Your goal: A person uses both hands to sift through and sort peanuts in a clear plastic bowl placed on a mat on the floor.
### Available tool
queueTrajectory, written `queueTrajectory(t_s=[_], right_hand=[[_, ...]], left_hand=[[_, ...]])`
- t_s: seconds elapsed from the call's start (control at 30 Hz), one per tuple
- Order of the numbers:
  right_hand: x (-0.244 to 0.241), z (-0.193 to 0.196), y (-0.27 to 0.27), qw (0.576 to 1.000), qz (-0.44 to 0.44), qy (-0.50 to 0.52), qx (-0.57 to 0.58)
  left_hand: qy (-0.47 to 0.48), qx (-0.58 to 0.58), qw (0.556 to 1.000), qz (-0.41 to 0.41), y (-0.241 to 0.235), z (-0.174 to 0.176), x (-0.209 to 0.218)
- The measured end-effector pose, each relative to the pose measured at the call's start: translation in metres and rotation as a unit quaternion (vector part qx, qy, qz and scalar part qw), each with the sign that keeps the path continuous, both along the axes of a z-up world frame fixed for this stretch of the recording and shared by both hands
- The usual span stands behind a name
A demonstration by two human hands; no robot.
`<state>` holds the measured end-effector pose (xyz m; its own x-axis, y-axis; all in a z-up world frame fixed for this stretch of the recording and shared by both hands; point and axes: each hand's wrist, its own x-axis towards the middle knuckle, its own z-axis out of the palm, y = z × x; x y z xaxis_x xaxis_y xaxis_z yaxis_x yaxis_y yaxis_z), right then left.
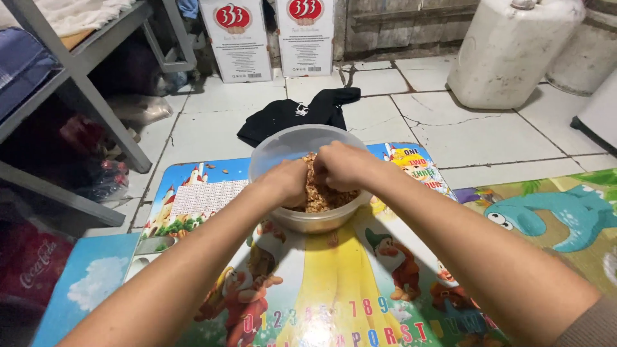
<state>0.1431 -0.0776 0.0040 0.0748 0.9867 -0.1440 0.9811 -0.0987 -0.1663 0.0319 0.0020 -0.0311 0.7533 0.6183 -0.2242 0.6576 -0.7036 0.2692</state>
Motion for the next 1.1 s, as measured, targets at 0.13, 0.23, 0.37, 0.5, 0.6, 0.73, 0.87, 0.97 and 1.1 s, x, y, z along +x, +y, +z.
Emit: queueTrajectory(t_s=[0.13, 0.23, 0.37, 0.5, 0.6, 0.73, 0.87, 0.97, 1.1], right_hand=[[0.003, 0.001, -0.004, 0.999, -0.010, 0.028, 0.012], [-0.001, 0.004, -0.008, 0.998, -0.021, 0.047, 0.033], [-0.008, 0.012, -0.014, 0.995, -0.039, 0.070, 0.058], [-0.008, 0.012, -0.014, 0.997, -0.020, 0.033, 0.072], [-0.002, 0.007, -0.009, 0.999, -0.026, 0.019, 0.032], [0.002, -0.003, -0.002, 1.000, -0.018, -0.008, 0.009], [0.002, -0.003, -0.002, 1.000, -0.018, -0.017, -0.009], [0.001, 0.000, -0.003, 0.999, -0.017, -0.025, -0.030], [0.001, 0.002, -0.002, 1.000, -0.016, -0.006, -0.021]], left_hand=[[-0.029, -0.002, 1.000, 0.002, 0.000, 0.007, -0.007], [-0.078, -0.014, 0.997, 0.008, -0.004, 0.017, -0.014], [-0.156, -0.027, 0.987, -0.005, -0.010, 0.029, -0.024], [-0.177, -0.018, 0.984, 0.010, -0.009, 0.032, -0.027], [-0.178, 0.003, 0.984, 0.012, -0.008, 0.027, -0.024], [-0.159, 0.010, 0.987, 0.004, -0.006, 0.024, -0.025], [-0.162, 0.010, 0.987, 0.005, -0.004, 0.022, -0.024], [-0.173, 0.015, 0.985, 0.016, -0.005, 0.020, -0.024], [-0.196, 0.019, 0.980, 0.010, -0.001, 0.019, -0.022]])
